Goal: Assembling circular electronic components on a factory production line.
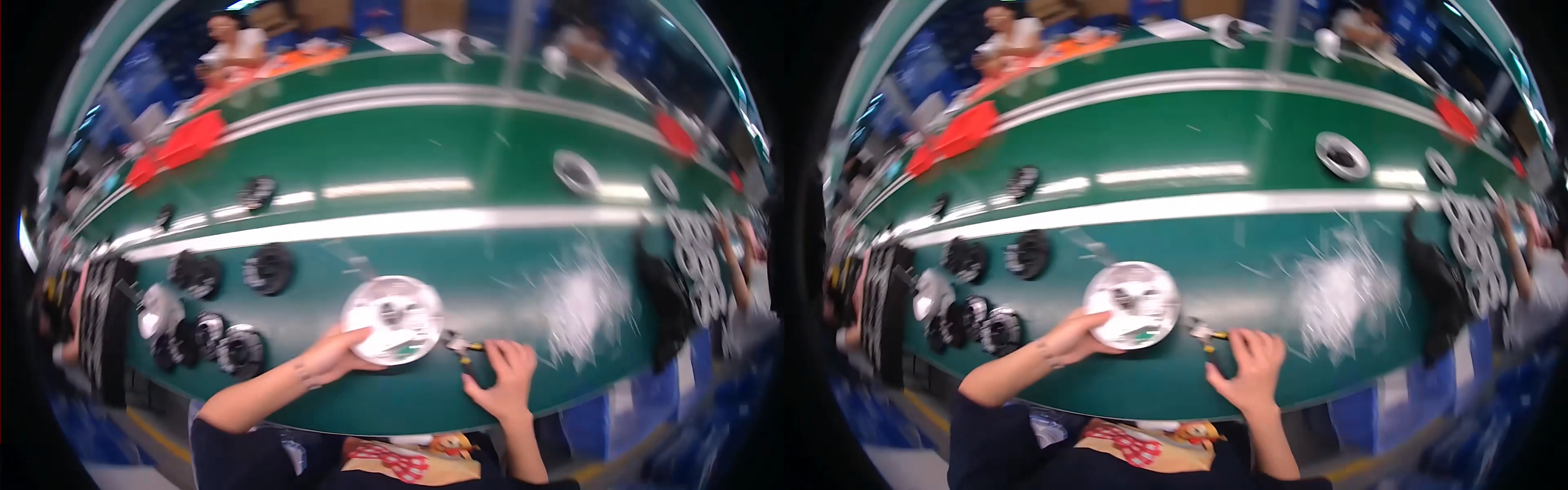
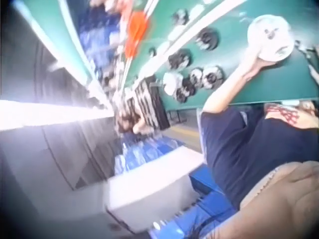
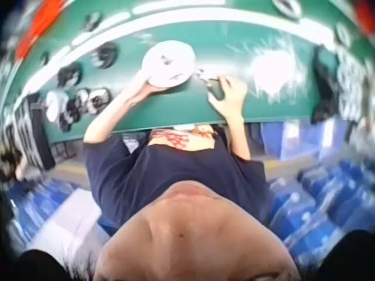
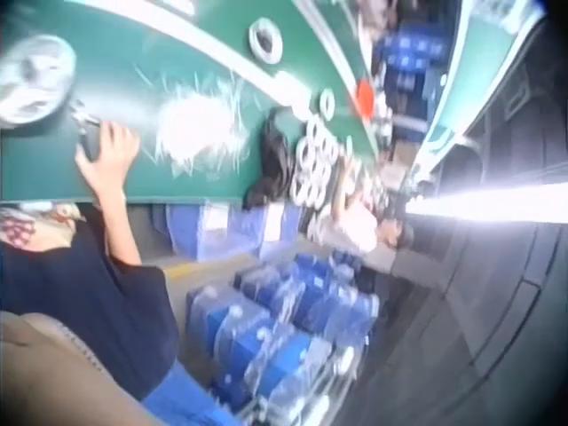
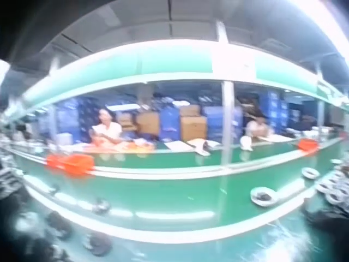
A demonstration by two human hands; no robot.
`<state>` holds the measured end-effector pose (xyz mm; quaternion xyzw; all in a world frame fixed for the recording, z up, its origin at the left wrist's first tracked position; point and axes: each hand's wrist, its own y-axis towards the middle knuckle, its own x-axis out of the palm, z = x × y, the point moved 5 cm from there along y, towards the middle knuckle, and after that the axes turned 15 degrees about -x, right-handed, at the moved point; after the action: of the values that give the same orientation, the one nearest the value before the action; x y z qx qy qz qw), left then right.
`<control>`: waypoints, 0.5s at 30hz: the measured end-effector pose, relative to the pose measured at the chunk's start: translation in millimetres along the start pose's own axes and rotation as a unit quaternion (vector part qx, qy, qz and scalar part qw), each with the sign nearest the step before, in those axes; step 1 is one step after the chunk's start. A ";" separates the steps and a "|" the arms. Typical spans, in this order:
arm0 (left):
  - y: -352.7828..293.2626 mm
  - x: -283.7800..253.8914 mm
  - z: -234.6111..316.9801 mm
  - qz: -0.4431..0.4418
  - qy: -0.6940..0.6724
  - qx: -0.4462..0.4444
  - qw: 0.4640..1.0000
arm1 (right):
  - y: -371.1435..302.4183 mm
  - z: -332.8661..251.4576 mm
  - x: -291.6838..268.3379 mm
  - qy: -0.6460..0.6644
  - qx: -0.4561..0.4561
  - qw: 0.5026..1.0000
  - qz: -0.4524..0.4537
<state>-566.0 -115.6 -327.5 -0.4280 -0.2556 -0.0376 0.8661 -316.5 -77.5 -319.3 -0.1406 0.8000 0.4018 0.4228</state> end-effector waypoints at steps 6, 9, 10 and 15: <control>98.4 14.9 121.5 -0.116 -0.094 0.161 0.975 | 35.2 -51.9 -54.0 0.168 -0.113 0.970 0.135; 140.0 -31.3 203.0 -0.044 -0.074 0.234 0.968 | 84.4 -121.5 -103.1 0.713 -0.267 0.611 0.217; 141.1 -19.7 217.0 -0.040 -0.088 0.284 0.954 | 101.3 -128.7 -101.1 0.787 -0.316 0.528 -0.039; 157.1 -31.3 239.0 0.047 -0.160 0.292 0.942 | 128.8 -159.0 -126.1 0.858 -0.316 0.398 0.078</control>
<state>-646.6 160.4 -335.5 -0.1680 -0.3701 0.1486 0.9015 -402.8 -131.0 -101.4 -0.4715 0.5652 0.3249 -0.5939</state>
